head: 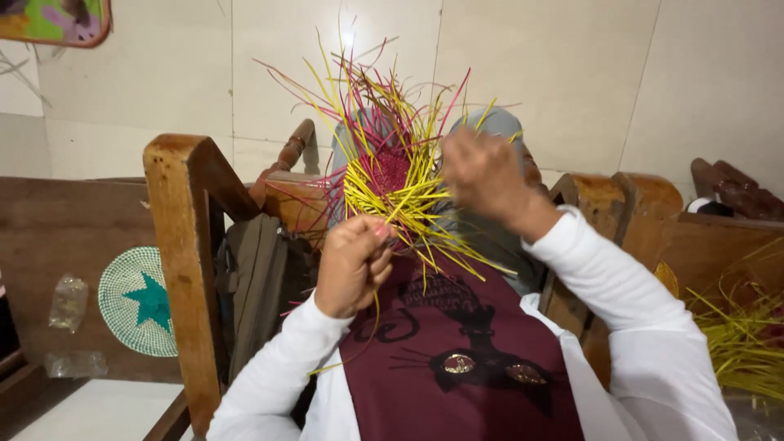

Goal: Weaving colorful plastic or straw strands into a circular pattern to create a mat or basket.

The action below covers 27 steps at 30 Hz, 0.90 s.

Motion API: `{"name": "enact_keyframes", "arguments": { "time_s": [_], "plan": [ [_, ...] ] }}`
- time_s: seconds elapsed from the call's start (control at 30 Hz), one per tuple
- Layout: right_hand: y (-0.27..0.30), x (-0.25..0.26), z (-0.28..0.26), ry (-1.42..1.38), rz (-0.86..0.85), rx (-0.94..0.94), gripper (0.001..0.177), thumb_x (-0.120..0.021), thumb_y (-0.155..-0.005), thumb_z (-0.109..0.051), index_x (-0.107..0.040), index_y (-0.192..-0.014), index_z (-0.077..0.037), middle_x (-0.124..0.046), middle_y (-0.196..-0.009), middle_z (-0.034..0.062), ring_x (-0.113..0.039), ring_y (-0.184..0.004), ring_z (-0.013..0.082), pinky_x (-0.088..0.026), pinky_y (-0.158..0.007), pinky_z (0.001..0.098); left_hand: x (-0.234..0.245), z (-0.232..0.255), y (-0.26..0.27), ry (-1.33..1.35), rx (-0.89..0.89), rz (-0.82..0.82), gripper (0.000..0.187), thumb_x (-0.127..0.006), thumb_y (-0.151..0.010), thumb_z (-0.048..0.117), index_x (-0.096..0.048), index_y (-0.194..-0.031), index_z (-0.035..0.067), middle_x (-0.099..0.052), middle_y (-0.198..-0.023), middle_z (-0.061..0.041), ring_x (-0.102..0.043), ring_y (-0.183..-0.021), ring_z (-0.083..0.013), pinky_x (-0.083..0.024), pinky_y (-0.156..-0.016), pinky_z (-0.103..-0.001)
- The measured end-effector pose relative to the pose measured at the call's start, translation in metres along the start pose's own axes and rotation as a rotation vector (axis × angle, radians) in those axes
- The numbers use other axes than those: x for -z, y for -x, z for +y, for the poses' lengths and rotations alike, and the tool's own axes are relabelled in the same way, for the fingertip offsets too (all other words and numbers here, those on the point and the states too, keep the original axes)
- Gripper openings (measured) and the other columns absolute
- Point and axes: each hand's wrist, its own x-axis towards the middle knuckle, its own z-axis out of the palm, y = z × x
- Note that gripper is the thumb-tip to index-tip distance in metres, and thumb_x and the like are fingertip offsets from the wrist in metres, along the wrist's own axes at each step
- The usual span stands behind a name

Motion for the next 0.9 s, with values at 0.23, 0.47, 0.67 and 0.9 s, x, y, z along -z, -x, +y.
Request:
{"name": "enact_keyframes", "arguments": {
  "time_s": [0.23, 0.47, 0.67, 0.9],
  "plan": [
    [0.010, -0.016, 0.105, 0.296, 0.033, -0.158, 0.014, -0.054, -0.064, -0.004, -0.048, -0.074, -0.013, -0.050, -0.069, 0.0056, -0.049, -0.056, 0.0246, -0.036, -0.045, 0.0369, 0.018, 0.030, 0.027, 0.090, -0.027, 0.057, 0.007, -0.062, -0.084, 0.004, -0.059, -0.080, -0.002, -0.033, -0.049, 0.001, -0.023, -0.035, -0.0043, -0.012, -0.032, -0.021],
    [0.012, -0.027, 0.145, -0.374, 0.121, -0.515, 0.021, -0.048, -0.086, 0.001, -0.068, -0.084, -0.003, -0.068, -0.082, 0.0087, -0.063, -0.075, 0.0224, -0.047, -0.068, 0.0359, 0.018, 0.070, -0.016, 0.175, -0.476, 0.029, 0.017, -0.057, -0.089, 0.016, -0.050, -0.078, 0.005, -0.019, -0.052, 0.004, -0.020, -0.040, -0.0065, -0.010, -0.037, -0.024],
    [-0.064, 0.054, -0.004, -0.466, 0.307, -0.285, 0.025, -0.066, -0.081, 0.006, -0.055, -0.103, 0.002, -0.055, -0.101, 0.0178, -0.049, -0.091, 0.0316, -0.042, -0.068, 0.0396, -0.021, 0.073, -0.067, 0.074, -0.369, -0.040, 0.016, -0.059, -0.089, 0.009, -0.056, -0.073, 0.015, -0.037, -0.048, 0.005, -0.028, -0.034, -0.0064, -0.019, -0.030, -0.022],
    [-0.067, 0.030, -0.007, -0.271, 0.226, 0.156, 0.043, -0.072, -0.097, -0.004, -0.050, -0.135, -0.008, -0.064, -0.109, 0.0086, -0.058, -0.097, 0.0294, -0.025, -0.096, 0.0429, -0.036, 0.052, -0.063, -0.029, -0.156, -0.166, 0.016, -0.056, -0.093, 0.012, -0.055, -0.076, 0.011, -0.039, -0.051, 0.003, -0.028, -0.036, -0.0056, -0.019, -0.031, -0.020]
  ]
}}
